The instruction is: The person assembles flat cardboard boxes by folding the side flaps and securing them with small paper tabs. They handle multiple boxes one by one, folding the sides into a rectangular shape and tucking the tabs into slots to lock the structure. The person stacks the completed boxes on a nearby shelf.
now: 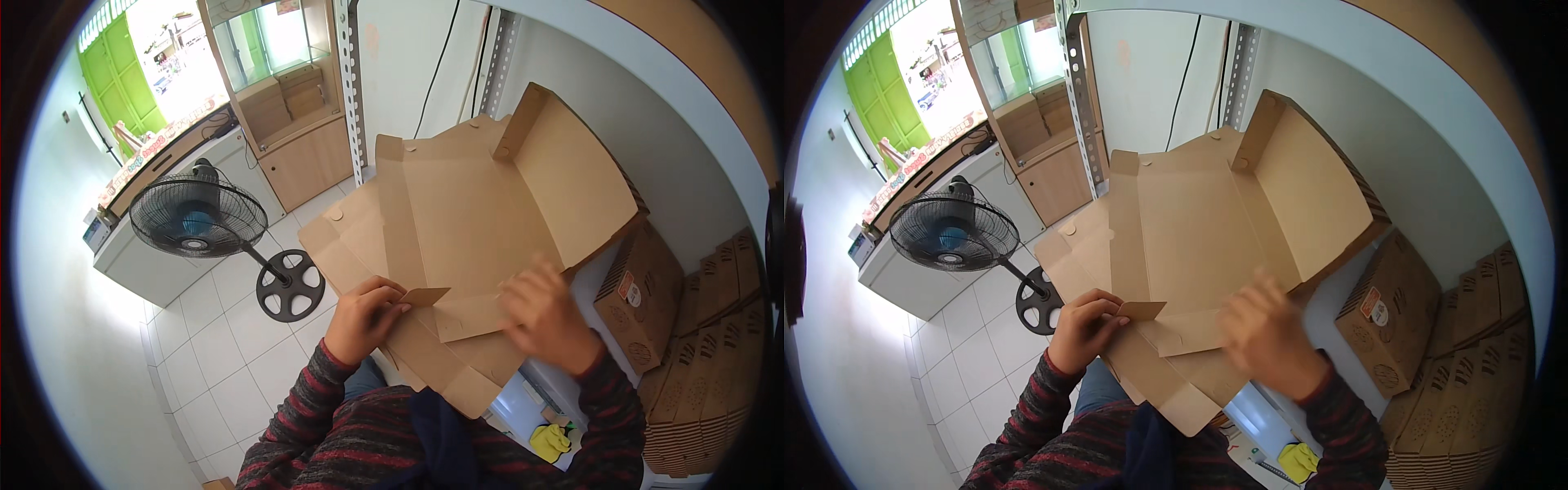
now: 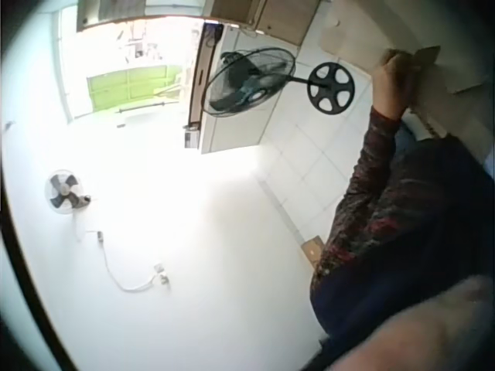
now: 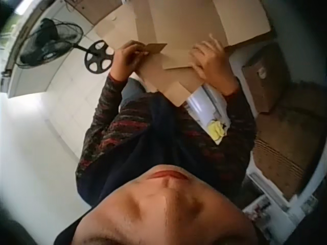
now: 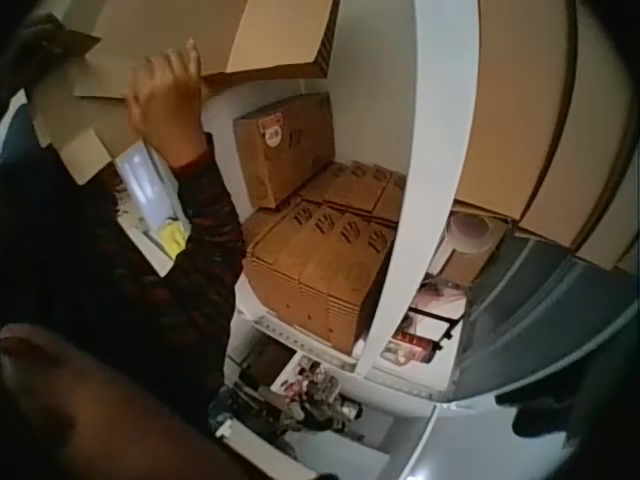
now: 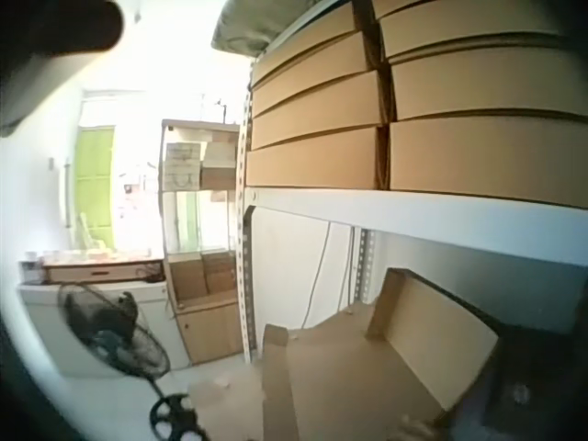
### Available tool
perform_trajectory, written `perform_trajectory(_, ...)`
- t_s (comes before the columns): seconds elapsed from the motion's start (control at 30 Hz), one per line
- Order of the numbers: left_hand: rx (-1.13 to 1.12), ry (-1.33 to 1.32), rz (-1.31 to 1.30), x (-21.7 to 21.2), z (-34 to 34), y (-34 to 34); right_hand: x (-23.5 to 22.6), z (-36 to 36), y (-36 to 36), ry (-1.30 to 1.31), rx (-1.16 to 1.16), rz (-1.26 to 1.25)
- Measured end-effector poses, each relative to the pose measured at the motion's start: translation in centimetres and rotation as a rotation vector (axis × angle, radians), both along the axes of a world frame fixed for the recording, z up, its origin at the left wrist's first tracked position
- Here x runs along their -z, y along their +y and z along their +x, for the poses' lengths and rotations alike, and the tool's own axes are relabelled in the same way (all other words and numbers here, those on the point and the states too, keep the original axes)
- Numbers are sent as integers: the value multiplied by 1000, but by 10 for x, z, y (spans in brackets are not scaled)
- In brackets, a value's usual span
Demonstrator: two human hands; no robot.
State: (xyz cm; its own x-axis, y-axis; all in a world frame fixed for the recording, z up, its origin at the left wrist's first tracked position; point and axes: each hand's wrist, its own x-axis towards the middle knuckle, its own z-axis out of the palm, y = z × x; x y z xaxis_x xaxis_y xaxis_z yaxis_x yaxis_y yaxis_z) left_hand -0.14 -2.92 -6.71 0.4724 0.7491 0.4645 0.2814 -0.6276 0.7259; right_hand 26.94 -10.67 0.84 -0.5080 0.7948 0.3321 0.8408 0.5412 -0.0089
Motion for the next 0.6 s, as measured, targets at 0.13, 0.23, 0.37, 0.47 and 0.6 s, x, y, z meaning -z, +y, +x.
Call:
perform_trajectory(0.13,-20,-20,-43,-4,7,-5,23,-24,-4,26,-103,22)
perform_trajectory(0.23,-33,-17,14,-5,11,-8,42,-22,2,-35,-177,179)
perform_trajectory(0.37,-33,-70,-33,-9,20,-15,44,-22,3,-22,-272,332)
perform_trajectory(0.47,-5,-28,49,-11,24,-15,42,-22,1,-6,-272,357)
perform_trajectory(0.6,-3,113,201,-24,29,-14,39,-21,-3,18,-270,424)
